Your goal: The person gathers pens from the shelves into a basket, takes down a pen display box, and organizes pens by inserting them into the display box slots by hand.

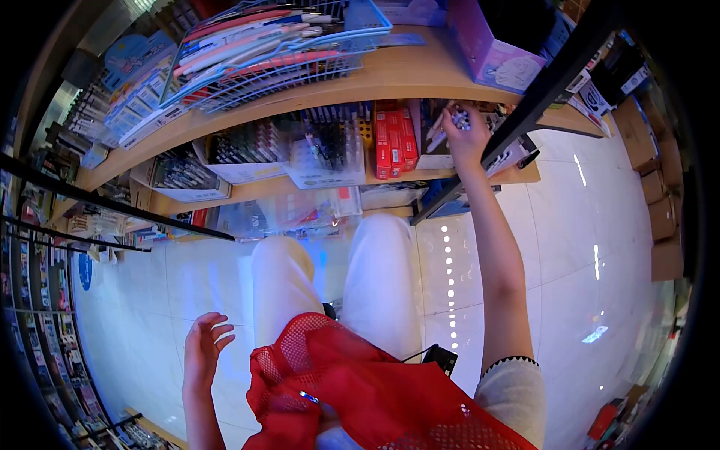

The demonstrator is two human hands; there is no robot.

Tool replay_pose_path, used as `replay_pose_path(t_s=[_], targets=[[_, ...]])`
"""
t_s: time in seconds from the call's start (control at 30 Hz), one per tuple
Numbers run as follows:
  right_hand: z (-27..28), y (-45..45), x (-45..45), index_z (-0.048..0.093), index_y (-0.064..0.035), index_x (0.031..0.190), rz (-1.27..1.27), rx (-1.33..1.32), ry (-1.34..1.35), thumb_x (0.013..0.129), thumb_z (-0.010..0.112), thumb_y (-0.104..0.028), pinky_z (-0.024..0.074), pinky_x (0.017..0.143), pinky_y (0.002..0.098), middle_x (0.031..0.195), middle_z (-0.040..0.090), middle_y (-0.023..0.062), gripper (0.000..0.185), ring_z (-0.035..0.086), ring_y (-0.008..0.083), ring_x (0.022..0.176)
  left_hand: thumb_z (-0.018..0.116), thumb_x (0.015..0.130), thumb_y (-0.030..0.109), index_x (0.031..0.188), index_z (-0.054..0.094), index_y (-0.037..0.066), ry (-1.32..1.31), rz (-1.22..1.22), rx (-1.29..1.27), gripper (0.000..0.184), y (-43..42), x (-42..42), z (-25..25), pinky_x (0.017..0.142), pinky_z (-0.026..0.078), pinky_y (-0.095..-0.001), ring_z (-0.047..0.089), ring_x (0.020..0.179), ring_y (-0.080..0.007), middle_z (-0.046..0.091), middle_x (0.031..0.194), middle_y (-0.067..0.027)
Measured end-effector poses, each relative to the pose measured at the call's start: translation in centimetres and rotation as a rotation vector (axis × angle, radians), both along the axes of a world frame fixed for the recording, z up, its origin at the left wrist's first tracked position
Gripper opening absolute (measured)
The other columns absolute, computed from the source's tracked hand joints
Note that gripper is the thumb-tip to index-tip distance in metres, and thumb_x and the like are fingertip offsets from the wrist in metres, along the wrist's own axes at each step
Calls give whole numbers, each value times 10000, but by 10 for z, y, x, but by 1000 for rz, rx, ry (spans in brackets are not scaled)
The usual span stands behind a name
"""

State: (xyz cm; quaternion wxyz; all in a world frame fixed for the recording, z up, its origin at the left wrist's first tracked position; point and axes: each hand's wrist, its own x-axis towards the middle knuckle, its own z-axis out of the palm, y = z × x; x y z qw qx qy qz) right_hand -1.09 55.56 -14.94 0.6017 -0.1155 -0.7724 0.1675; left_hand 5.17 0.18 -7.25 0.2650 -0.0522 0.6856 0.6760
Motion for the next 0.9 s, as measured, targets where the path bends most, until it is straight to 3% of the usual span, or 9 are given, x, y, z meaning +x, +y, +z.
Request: replay_pose_path(t_s=[0.2, 0.3, 0.43, 0.5, 0.6, 0.7, 0.77, 0.8, 0.9], targets=[[-13, -53, 45, 599, -15, 869, 137, -278, -108, 694, 743, -83, 475, 612, 261, 735, 623, 94, 237, 604, 163, 637, 399, 933, 358, 1170, 468, 13, 20, -120, -60, 423, 14, -12, -1, 874, 440, -369, 560, 1008, -239, 527, 1152, -135], [-1, -105, 69, 597, -7, 876, 181, -390, -179, 696, 732, -66, 465, 622, 250, 748, 622, 70, 232, 582, 121, 660, 469, 911, 244, 1265, 394, 9, 137, -333, -78, 432, 41, -20, -4, 972, 373, -371, 499, 1139, -258, 480, 1250, -148], [10, -184, 79, 595, -15, 895, 519, -785, -429, 728, 708, -97, 454, 636, 233, 753, 609, 32, 218, 550, 76, 701, 591, 832, 127, 1392, 200, 41, 509, -643, -203, 688, 94, -19, -12, 1092, 174, -375, 298, 1312, -252, 376, 1351, -176], [34, -228, 79, 597, -21, 895, 710, -960, -535, 738, 703, -114, 450, 638, 227, 753, 608, 34, 211, 545, 74, 702, 606, 833, 138, 1360, 248, 35, 687, -657, -142, 645, 118, -16, -28, 1017, 331, -354, 459, 1186, -239, 474, 1237, -170], [42, -272, 74, 597, -14, 883, 836, -1090, -578, 739, 701, -109, 448, 611, 228, 738, 600, 24, 202, 528, 69, 666, 618, 834, 151, 1263, 345, 7, -155, -940, 129, 528, 129, -19, -32, 803, 480, -291, 606, 902, -194, 563, 1025, -123], [46, -296, 68, 595, -6, 873, 928, -1189, -637, 741, 701, -108, 445, 592, 228, 725, 593, 20, 198, 518, 66, 643, 613, 842, 155, 1118, 428, 13, -228, -498, 352, 362, 121, 11, -53, 587, 482, -246, 589, 642, -134, 560, 817, -56], [39, -310, 70, 595, 1, 866, 975, -1160, -676, 740, 702, -107, 444, 582, 228, 717, 589, 21, 197, 518, 64, 636, 598, 842, 87, 987, 488, 22, -355, -453, 424, 193, 109, 27, -70, 609, 476, -300, 580, 655, -168, 544, 750, -62], [28, -318, 71, 592, 5, 894, 991, -1231, -715, 750, 702, -101, 441, 575, 222, 716, 585, 16, 209, 524, 63, 640, 573, 851, 94, 937, 485, 28, -379, -408, 504, 140, 108, 34, -69, 540, 430, -289, 507, 545, -149, 495, 685, -44], [24, -329, 75, 567, 7, 978, 1073, -1527, -627, 770, 698, -101, 448, 564, 224, 738, 589, 17, 269, 540, 72, 631, 519, 842, 49, 958, 447, 51, -595, -341, 651, 136, 97, 38, -63, 489, 399, -261, 441, 485, -113, 462, 633, -25]])
